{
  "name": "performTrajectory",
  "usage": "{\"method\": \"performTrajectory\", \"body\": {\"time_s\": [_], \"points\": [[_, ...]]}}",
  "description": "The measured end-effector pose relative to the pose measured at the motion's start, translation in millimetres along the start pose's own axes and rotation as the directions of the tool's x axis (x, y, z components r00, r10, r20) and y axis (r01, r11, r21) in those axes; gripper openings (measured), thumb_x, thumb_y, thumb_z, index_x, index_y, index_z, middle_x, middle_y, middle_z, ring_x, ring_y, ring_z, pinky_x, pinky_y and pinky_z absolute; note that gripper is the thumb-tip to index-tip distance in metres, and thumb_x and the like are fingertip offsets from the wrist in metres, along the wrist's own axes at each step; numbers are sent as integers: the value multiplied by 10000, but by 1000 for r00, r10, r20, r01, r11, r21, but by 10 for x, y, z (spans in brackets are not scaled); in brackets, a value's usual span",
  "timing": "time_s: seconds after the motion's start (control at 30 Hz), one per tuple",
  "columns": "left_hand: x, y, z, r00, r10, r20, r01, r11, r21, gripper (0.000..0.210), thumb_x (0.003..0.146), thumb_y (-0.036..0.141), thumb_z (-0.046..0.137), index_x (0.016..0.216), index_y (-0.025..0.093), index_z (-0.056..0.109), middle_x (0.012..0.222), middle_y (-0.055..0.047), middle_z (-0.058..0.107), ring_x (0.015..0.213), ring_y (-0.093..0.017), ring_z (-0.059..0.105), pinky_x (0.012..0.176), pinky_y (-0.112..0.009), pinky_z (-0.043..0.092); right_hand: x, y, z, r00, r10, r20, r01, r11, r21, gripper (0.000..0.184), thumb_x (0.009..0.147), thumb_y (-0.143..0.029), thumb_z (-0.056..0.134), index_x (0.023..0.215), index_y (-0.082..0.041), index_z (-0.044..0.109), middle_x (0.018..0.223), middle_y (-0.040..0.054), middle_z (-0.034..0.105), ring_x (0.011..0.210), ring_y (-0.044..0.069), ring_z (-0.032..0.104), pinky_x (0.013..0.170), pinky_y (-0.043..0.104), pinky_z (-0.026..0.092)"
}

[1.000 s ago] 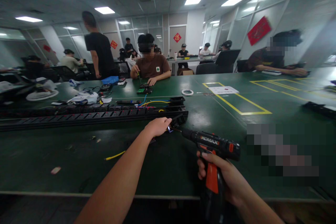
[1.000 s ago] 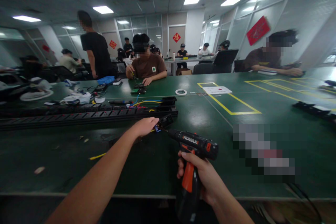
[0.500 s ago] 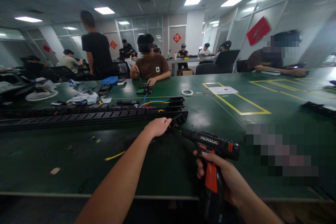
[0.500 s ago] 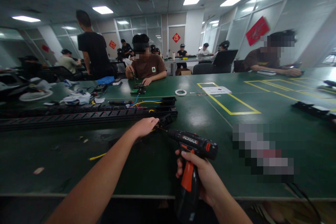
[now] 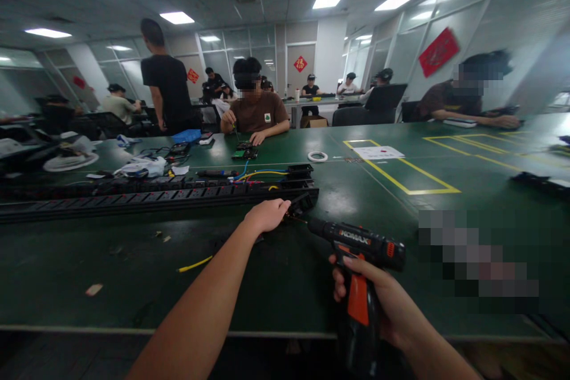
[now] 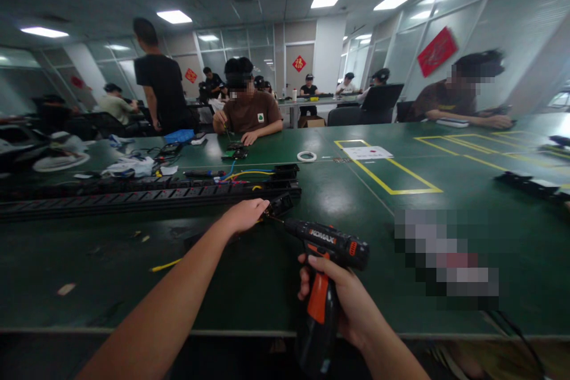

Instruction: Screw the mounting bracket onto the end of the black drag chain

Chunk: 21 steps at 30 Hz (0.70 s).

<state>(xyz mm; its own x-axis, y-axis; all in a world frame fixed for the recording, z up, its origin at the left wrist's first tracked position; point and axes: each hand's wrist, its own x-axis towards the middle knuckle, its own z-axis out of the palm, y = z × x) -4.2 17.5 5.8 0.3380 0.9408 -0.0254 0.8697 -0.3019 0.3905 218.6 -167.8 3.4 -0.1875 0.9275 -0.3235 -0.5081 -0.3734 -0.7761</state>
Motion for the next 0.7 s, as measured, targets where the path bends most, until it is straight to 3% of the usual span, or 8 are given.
{"method": "performTrajectory", "body": {"time_s": [0.7], "points": [[-6,-23,4,1000,16,-5,-16,1000,-19,651,892,691,160,1056,295,650,1132,-52,683,1010,-266,625,806,-343,442,4,8,-2,1000,-8,-14,7,1000,-30,193,830,-304,651,939,-146,672,672,19,627,578,141,590,597,302,515]]}}
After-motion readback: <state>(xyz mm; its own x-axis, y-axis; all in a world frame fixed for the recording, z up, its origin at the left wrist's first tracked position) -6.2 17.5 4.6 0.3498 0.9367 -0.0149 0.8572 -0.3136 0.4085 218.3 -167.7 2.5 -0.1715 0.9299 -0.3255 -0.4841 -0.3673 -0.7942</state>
